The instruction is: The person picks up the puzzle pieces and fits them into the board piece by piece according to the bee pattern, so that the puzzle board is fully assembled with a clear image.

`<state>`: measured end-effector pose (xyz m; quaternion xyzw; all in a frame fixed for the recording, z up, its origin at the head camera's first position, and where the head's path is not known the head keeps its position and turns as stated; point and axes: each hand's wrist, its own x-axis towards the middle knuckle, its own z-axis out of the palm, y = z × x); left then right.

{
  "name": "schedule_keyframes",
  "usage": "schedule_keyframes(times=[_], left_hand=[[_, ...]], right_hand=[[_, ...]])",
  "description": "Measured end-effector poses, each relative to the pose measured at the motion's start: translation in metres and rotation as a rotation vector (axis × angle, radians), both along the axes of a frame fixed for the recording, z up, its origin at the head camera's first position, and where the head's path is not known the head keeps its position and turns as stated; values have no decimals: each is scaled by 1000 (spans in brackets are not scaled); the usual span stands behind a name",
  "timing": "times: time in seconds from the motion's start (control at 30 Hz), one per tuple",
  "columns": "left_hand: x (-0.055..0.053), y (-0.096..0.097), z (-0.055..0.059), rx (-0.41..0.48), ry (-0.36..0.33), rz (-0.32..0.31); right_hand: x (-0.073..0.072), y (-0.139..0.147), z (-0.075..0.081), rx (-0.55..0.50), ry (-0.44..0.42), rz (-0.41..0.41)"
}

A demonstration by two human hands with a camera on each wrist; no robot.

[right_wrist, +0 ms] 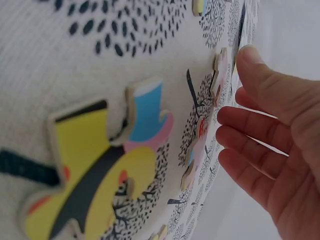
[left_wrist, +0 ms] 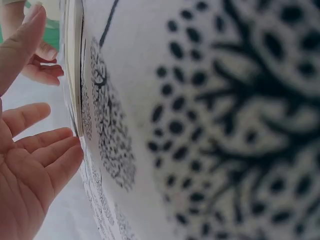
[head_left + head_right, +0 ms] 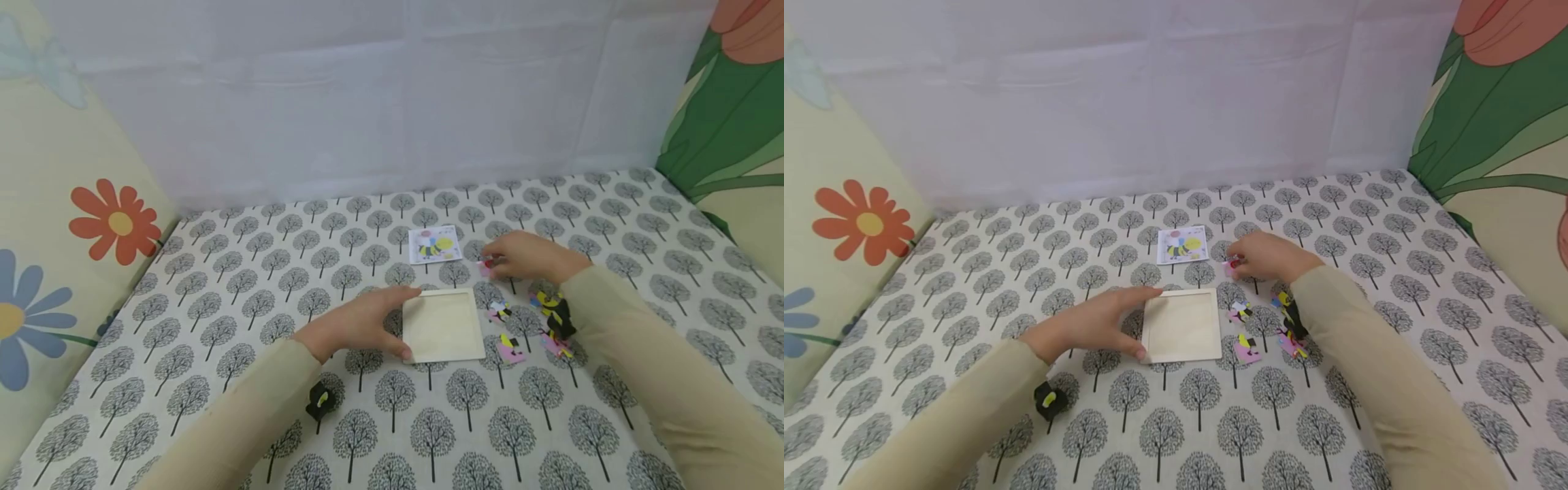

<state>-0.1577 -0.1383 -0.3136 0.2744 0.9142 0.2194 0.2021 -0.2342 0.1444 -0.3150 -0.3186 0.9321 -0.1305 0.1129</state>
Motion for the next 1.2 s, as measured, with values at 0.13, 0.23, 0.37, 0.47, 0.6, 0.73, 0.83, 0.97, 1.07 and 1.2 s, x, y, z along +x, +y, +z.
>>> schedule_keyframes(times=[0.13, 0.23, 0.37, 0.47, 0.6, 0.73, 0.83, 0.97, 1.07, 1.2], left_hand=[[-2, 0, -1, -4, 8, 6], [-2, 0, -2, -28, 8, 11], [-1, 0, -3, -68, 1, 14], [0, 1, -4, -90, -1, 22], [0, 2, -4, -119, 3, 24], [0, 3, -3, -139, 1, 18], [1, 4, -3, -145, 1, 12], [2, 4, -4, -152, 5, 9], [2, 4, -3, -160, 2, 17], [4, 5, -2, -161, 3, 11]], right_hand=[[-2, -3, -2, 14, -34, -18], [-3, -6, -3, 29, -37, -28], [-4, -10, -4, 59, -3, -14], [-4, -12, -4, 74, 8, -17], [-5, -15, -3, 79, 1, -35], [-6, -17, -2, 77, -39, -65], [-7, -19, 0, 82, -59, -85], [-6, -21, 2, 81, -60, -118], [-5, -21, 2, 39, -74, -146], [-7, -18, 0, -61, -108, -190]])
